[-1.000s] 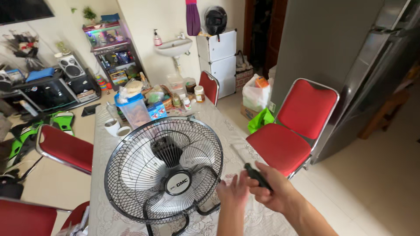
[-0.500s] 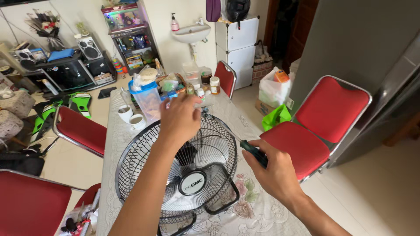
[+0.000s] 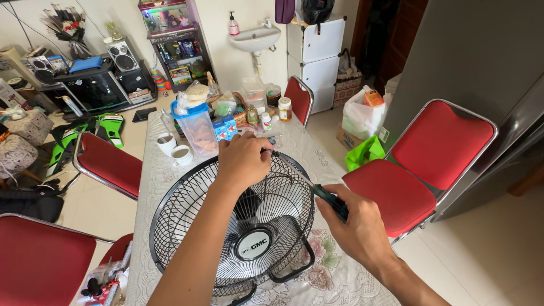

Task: The person uses a screwdriver to tighten screws on the front grille of a table fan. They work on multiple screw locations around the grille perimeter, repositioning the fan as needed to access different points.

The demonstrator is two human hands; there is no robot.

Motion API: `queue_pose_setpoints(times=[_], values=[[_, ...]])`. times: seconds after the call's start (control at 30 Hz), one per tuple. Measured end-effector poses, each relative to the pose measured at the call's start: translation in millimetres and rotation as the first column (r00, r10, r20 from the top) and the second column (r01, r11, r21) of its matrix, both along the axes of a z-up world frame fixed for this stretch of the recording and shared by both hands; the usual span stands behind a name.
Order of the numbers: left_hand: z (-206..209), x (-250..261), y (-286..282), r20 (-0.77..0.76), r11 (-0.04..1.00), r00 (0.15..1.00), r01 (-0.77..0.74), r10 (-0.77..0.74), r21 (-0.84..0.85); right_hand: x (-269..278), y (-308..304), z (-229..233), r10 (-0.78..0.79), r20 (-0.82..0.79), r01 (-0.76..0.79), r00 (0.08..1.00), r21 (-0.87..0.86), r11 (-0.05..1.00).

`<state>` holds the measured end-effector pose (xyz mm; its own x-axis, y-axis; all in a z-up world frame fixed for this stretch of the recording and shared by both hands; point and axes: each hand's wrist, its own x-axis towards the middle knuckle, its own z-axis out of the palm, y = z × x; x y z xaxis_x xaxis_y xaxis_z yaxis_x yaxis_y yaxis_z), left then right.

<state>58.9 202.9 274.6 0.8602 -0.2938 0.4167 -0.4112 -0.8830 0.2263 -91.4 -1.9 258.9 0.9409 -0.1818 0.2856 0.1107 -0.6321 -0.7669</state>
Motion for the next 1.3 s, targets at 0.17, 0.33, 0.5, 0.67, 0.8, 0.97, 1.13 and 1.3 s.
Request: queue_pose_setpoints(times=[0.17,0.33,0.5,0.67,0.8,0.97,1.13,1.3], values=[[-3.3,-1.6,-3.0,0.037,1.000,0.999,-0.012,0.012,0.000,-2.1,-3.5,-1.0,0.055,0.177,-0.040,0.983,-0.085,0.996],[-2.9,-3.6,-4.3,0.033,1.000,0.999,-0.025,0.025,0.016,-4.6,-8.0,4.1,0.092,0.184,-0.067,0.979,-0.135,0.989],[-3.8,-2.1,-1.7,0.057,1.000,0.998,-0.012,0.012,-0.001,-6.0,-5.1,5.5,0.051,0.140,-0.037,0.989,-0.102,0.994],[-5.6,-2.1,-1.6,0.064,1.000,0.998,-0.011,0.011,-0.012,-5.4,-3.0,5.7,0.070,0.208,-0.050,0.976,-0.098,0.994],[-5.7,-2.8,-2.8,0.075,1.000,0.997,-0.010,0.011,-0.010,-4.6,-1.9,4.2,0.031,0.119,-0.020,0.992,-0.089,0.996],[-6.2,-3.3,-1.6,0.096,1.000,0.995,0.000,0.001,-0.009,-7.1,-0.8,1.1,0.067,0.212,-0.039,0.975,-0.132,0.990],[-4.2,-1.7,-0.8,0.088,1.000,0.996,-0.010,0.011,-0.009,-5.8,-2.6,7.5,0.036,0.221,-0.001,0.975,-0.155,0.988],[-6.0,-3.0,-1.8,0.096,0.999,0.995,-0.006,0.009,-0.031,-8.9,-2.3,7.8,0.079,0.246,-0.042,0.966,-0.151,0.988]])
